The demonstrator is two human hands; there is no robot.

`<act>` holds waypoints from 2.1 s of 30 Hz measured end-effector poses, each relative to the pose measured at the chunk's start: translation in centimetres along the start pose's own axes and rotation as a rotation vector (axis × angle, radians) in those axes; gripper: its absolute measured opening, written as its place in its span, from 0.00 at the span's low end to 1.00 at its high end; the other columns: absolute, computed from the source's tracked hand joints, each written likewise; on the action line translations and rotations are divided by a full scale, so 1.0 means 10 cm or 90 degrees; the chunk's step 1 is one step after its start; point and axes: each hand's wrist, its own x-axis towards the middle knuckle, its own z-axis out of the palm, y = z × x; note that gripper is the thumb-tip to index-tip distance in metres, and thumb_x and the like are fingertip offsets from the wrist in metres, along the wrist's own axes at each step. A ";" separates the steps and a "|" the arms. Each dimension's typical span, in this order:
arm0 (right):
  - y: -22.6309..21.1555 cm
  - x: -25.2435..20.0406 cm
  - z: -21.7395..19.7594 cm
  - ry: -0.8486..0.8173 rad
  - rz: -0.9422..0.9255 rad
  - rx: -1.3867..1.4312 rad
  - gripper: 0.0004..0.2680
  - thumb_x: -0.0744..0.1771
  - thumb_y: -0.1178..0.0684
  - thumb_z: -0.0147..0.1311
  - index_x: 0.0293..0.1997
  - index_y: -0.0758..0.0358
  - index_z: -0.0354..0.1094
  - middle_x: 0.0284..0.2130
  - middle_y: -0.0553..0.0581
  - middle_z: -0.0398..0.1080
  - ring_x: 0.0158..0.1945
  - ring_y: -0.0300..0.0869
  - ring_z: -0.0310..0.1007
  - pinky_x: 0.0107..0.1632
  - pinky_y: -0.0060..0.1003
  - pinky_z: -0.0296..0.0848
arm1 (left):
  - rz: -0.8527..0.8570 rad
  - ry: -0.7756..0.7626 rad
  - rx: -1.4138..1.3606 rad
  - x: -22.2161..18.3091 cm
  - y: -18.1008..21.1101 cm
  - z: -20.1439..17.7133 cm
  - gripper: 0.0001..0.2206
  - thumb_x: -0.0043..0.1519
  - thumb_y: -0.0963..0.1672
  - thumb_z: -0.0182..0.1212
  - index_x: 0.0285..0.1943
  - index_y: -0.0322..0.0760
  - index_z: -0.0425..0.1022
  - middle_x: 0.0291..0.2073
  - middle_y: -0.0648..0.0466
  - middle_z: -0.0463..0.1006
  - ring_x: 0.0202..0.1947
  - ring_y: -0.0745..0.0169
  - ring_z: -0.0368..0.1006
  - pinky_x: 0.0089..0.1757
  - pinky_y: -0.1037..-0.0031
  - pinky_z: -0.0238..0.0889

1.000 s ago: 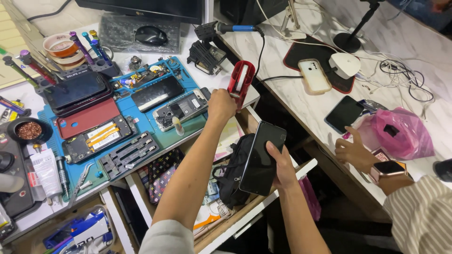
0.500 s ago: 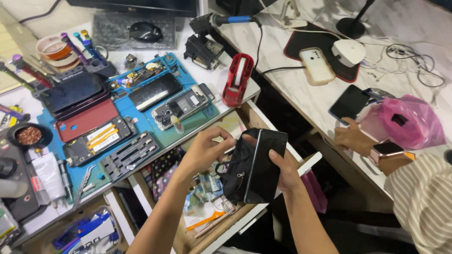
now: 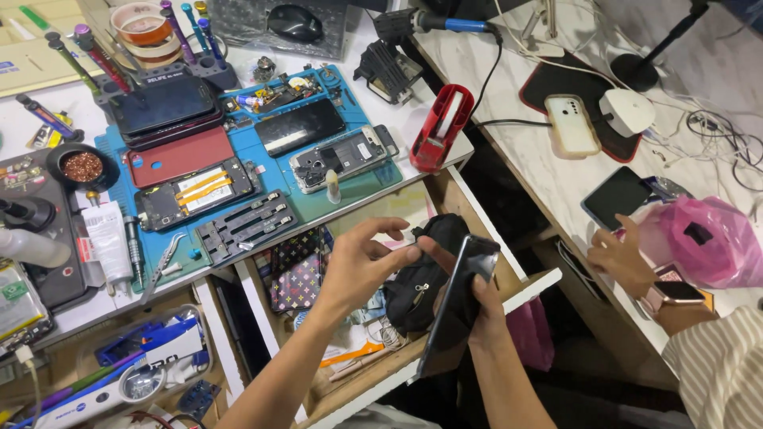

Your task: Repairing a smartphone by inspecting and manipulating its internal components at a workbench.

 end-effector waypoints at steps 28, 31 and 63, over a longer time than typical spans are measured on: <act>0.05 0.13 0.23 0.230 0.109 -0.297 0.10 0.64 0.61 0.61 0.49 0.73 0.72 0.33 0.65 0.78 0.36 0.42 0.78 0.36 0.42 0.81 | -0.001 0.068 -0.184 -0.17 0.18 -0.04 0.07 0.55 0.41 0.72 0.33 0.30 0.79 0.35 0.44 0.85 0.29 0.67 0.78 0.32 0.77 0.75; -0.17 0.33 0.63 0.210 0.096 -0.340 0.08 0.64 0.60 0.61 0.45 0.71 0.75 0.29 0.60 0.77 0.35 0.37 0.74 0.34 0.36 0.77 | -0.004 0.072 -0.179 -0.13 -0.01 -0.05 0.08 0.55 0.41 0.73 0.34 0.30 0.79 0.35 0.43 0.85 0.28 0.69 0.77 0.31 0.78 0.74; -0.10 0.03 0.16 0.147 0.081 -0.288 0.12 0.64 0.60 0.60 0.51 0.73 0.73 0.35 0.64 0.79 0.38 0.44 0.79 0.40 0.45 0.80 | -0.120 -0.025 -0.201 -0.22 0.34 -0.20 0.11 0.56 0.41 0.71 0.37 0.22 0.77 0.31 0.39 0.81 0.29 0.54 0.82 0.35 0.66 0.80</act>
